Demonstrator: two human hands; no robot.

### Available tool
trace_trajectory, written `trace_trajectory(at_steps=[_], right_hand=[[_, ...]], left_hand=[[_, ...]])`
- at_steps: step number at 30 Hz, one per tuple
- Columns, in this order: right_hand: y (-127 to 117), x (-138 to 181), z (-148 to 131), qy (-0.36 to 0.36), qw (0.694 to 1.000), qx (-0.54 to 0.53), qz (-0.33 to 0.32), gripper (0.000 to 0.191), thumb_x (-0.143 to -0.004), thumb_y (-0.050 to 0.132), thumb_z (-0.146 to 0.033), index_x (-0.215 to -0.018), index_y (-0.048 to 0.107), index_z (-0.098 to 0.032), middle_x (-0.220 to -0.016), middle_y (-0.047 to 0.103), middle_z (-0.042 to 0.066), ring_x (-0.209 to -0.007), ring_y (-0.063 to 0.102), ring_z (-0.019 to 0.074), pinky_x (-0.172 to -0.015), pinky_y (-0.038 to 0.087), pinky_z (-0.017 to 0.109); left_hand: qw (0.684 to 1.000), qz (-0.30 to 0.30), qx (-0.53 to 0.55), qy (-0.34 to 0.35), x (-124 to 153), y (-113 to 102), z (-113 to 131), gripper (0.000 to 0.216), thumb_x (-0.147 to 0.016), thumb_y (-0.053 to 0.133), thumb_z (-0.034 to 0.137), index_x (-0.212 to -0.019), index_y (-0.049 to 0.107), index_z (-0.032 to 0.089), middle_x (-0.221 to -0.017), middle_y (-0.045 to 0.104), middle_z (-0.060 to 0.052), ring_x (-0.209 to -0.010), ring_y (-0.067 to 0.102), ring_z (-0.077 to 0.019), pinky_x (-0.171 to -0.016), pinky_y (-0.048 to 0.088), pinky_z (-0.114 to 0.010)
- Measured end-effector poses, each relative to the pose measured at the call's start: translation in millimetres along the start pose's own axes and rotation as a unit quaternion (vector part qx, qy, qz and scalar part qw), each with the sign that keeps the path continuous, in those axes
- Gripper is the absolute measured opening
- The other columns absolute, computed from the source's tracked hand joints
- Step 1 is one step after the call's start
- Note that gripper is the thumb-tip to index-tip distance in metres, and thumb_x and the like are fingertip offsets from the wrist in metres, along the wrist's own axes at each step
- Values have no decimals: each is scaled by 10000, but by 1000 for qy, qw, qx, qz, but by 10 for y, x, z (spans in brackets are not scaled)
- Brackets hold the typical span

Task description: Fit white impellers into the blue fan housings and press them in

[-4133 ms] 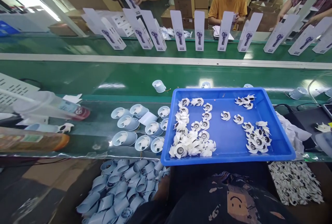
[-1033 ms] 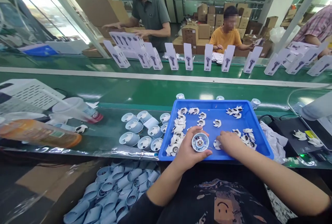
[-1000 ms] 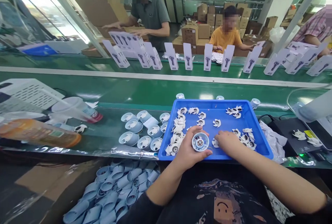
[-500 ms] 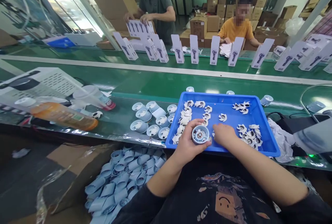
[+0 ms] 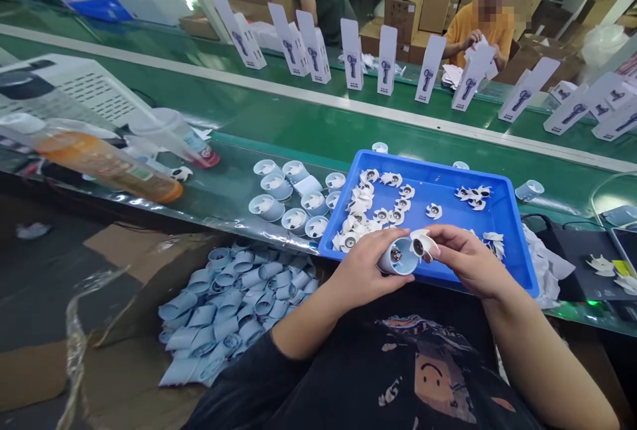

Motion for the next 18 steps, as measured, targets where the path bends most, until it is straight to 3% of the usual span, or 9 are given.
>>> trace_trajectory(at_steps=[3, 5, 7, 10, 12, 14, 16, 18], right_hand=[[81, 50, -111, -49, 987, 152, 36, 290, -864, 648, -402, -1050, 654, -179, -941, 675, 60, -809, 628, 149, -775, 544, 316], [181, 108, -235, -105, 943, 312, 55, 223, -894, 589, -294, -1072, 680, -196, -979, 656, 72, -853, 619, 172, -806, 537, 353], [293, 151, -312, -145, 880, 448, 63, 199, -891, 580, -195, -1046, 705, -204, -999, 620, 84, -890, 598, 200, -825, 524, 392], [399, 119, -282, -151, 828, 536, 61, 93, -844, 659, -138, -885, 726, -188, -949, 570, 81, -873, 567, 217, -779, 508, 391], [421, 43, -216, -142, 833, 532, 55, 57, -816, 704, -140, -827, 731, -189, -897, 547, 67, -835, 559, 205, -738, 500, 367], [394, -21, -181, -142, 845, 511, 66, 83, -834, 703, -179, -888, 755, -215, -903, 548, 68, -824, 567, 201, -726, 502, 370], [304, -13, -190, -146, 859, 484, 79, 169, -884, 660, -251, -1020, 760, -253, -972, 570, 87, -877, 590, 218, -777, 519, 415], [179, 110, -195, -146, 887, 436, 31, 204, -926, 615, -344, -1065, 757, -296, -1062, 591, 94, -958, 614, 229, -849, 536, 438]], left_hand=[[998, 11, -50, 27, -16, -10, 59, 574, -763, 782, 374, -1273, 572, 217, -1250, 697, -119, -1158, 657, -293, -1042, 496, -457], [995, 24, -82, 52, -12, -5, 103, 510, -803, 737, 369, -1258, 575, 205, -1207, 718, -116, -1114, 680, -280, -1016, 515, -454], [988, 46, -112, 91, 0, 16, 162, 428, -851, 670, 328, -1245, 577, 189, -1160, 735, -113, -1069, 700, -261, -989, 538, -441], [977, 96, -137, 134, 24, 59, 247, 364, -871, 598, 221, -1228, 580, 156, -1095, 751, -112, -1024, 714, -235, -948, 571, -400], [972, 130, -147, 132, 38, 79, 280, 366, -860, 575, 163, -1226, 578, 149, -1083, 753, -109, -1024, 714, -227, -941, 579, -383], [970, 141, -158, 120, 46, 87, 299, 385, -862, 562, 145, -1247, 565, 152, -1109, 747, -108, -1055, 705, -227, -957, 573, -389], [972, 113, -165, 122, 35, 68, 298, 402, -889, 567, 187, -1289, 540, 153, -1152, 736, -114, -1081, 696, -228, -983, 559, -403], [974, 65, -171, 134, -23, -23, 240, 448, -897, 622, 304, -1311, 534, 157, -1203, 715, -123, -1131, 670, -247, -1027, 525, -432]])
Point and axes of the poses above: each hand's wrist, its own x-axis away from the middle knuckle, its own y-axis out of the palm, z = x × y, the point moved 5 cm from there along -x, towards the middle knuckle
